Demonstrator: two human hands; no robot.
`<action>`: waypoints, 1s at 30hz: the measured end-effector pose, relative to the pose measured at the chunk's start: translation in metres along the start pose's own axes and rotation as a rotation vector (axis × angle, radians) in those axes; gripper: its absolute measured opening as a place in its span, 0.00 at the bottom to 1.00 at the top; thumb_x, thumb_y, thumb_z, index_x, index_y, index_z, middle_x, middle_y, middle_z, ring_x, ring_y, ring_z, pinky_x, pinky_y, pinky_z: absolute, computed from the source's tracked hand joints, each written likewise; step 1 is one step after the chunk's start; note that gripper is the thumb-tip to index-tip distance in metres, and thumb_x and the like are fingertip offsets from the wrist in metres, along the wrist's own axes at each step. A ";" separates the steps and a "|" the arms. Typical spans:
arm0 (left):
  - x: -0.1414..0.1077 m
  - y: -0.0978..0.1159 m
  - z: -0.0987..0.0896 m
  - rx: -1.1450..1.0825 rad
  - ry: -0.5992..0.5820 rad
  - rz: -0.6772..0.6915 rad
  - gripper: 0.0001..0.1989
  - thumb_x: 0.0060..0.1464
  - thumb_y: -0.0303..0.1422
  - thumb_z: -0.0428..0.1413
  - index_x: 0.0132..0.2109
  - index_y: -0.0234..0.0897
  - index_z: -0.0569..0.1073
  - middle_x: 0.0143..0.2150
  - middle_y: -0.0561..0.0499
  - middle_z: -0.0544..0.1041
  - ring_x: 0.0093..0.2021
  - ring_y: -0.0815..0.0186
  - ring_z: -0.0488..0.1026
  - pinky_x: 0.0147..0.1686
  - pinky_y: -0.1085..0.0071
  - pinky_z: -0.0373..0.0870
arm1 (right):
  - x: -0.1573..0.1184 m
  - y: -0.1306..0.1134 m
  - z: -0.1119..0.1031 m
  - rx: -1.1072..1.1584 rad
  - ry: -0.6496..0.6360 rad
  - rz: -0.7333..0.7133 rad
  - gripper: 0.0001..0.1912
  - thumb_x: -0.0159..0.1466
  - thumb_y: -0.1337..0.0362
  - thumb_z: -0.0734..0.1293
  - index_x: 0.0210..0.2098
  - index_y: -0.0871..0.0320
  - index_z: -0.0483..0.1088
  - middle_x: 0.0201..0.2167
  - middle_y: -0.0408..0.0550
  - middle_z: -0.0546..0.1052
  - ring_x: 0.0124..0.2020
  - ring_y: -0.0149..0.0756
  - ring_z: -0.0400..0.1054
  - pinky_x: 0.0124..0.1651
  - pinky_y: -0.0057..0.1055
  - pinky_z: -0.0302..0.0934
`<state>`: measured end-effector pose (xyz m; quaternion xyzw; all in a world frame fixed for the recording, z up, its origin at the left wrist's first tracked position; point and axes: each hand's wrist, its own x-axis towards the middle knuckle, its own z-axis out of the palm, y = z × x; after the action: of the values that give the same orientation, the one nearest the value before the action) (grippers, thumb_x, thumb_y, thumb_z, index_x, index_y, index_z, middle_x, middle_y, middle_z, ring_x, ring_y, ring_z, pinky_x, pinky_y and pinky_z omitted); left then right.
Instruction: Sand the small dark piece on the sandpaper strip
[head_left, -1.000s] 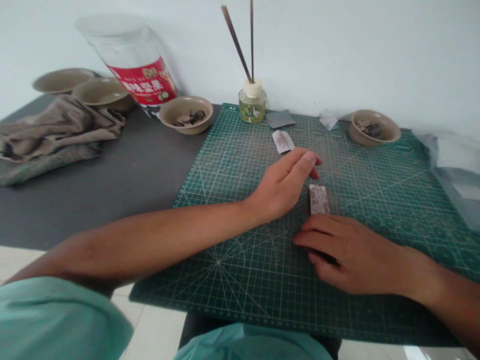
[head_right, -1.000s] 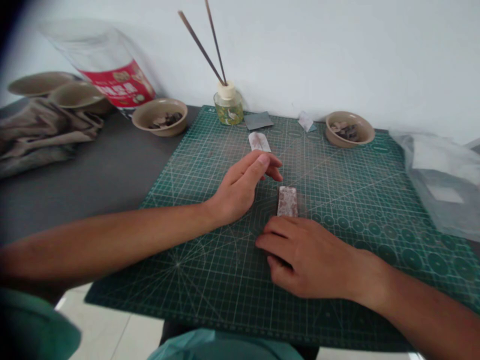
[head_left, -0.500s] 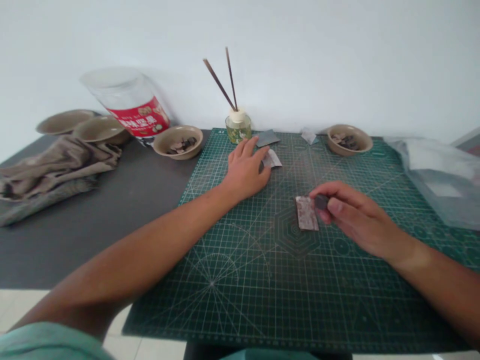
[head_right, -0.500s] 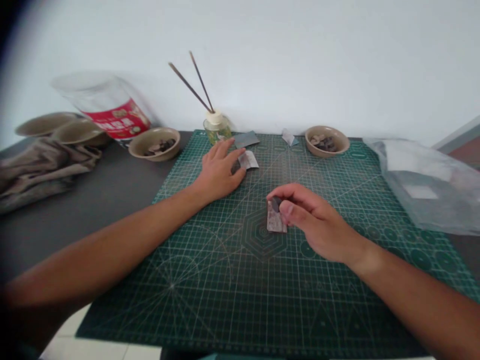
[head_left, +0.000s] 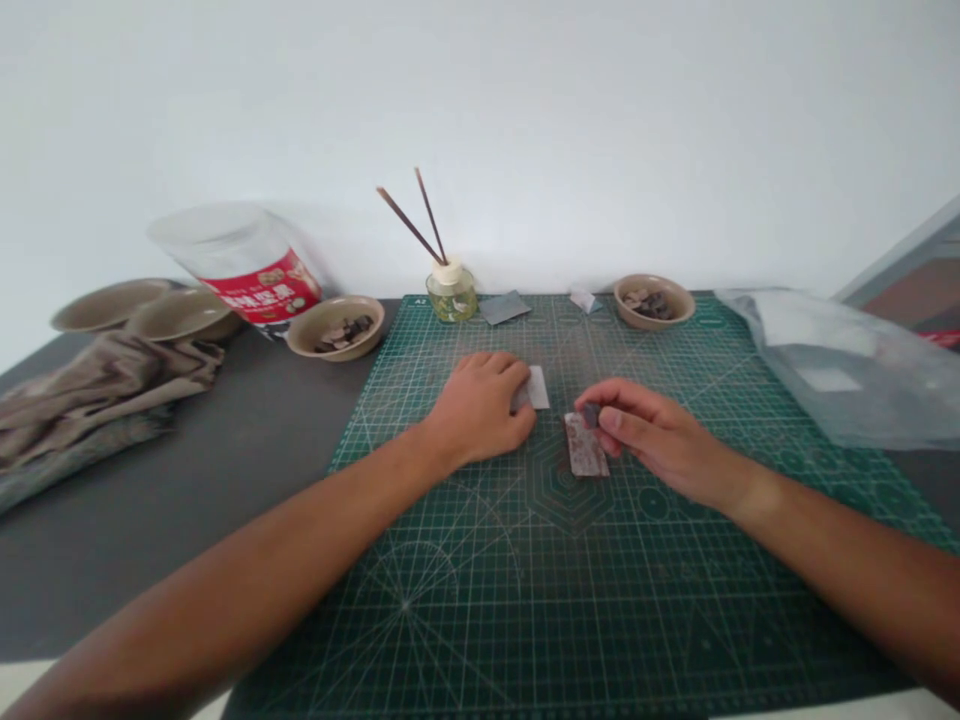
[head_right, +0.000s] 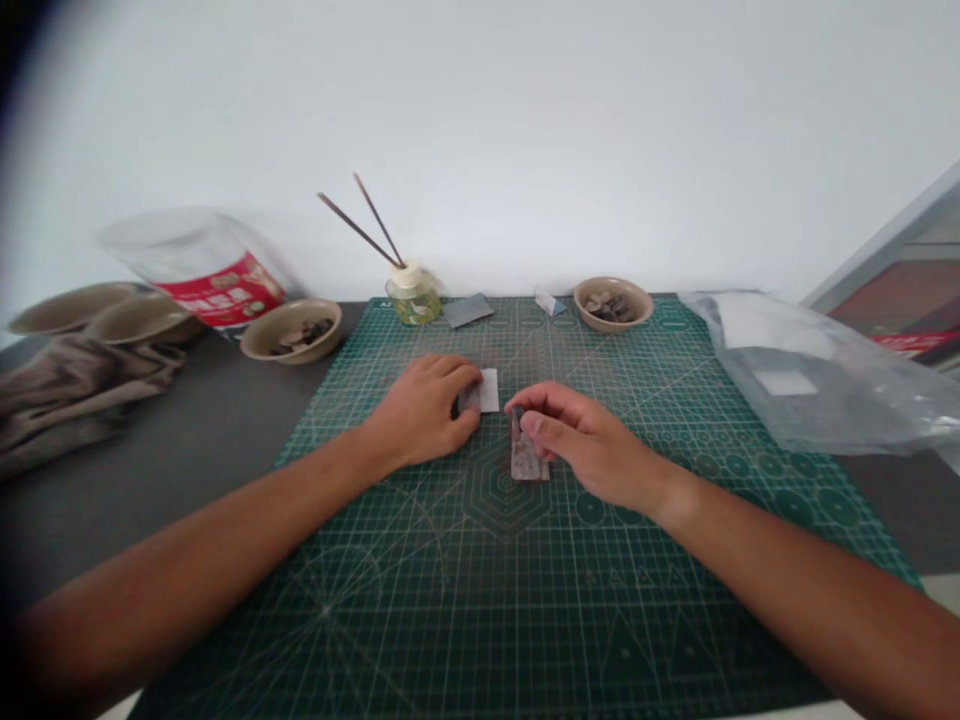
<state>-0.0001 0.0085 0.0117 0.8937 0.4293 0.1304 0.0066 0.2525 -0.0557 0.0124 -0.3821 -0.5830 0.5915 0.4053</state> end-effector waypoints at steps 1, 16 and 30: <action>-0.004 0.004 -0.004 0.026 -0.030 0.026 0.14 0.61 0.36 0.56 0.50 0.36 0.80 0.54 0.39 0.83 0.56 0.46 0.78 0.60 0.49 0.74 | 0.001 -0.002 -0.003 -0.001 -0.021 -0.003 0.21 0.71 0.45 0.76 0.51 0.55 0.79 0.34 0.41 0.74 0.31 0.31 0.66 0.35 0.29 0.64; -0.021 -0.003 -0.010 -0.135 -0.099 0.319 0.05 0.58 0.34 0.55 0.38 0.39 0.73 0.41 0.44 0.79 0.42 0.55 0.76 0.44 0.56 0.70 | -0.001 -0.023 -0.020 -0.760 -0.479 -0.088 0.12 0.78 0.58 0.66 0.54 0.54 0.78 0.48 0.48 0.83 0.47 0.41 0.77 0.51 0.37 0.69; -0.023 0.006 0.000 -0.443 -0.028 0.555 0.19 0.65 0.23 0.50 0.56 0.39 0.80 0.55 0.48 0.87 0.57 0.58 0.81 0.62 0.55 0.70 | -0.001 -0.016 -0.010 -0.882 -0.093 -0.185 0.10 0.75 0.60 0.66 0.51 0.53 0.77 0.43 0.47 0.84 0.41 0.41 0.77 0.45 0.37 0.70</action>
<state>-0.0088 -0.0133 0.0069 0.9549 0.1314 0.2047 0.1705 0.2633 -0.0532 0.0285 -0.4375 -0.8287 0.2644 0.2282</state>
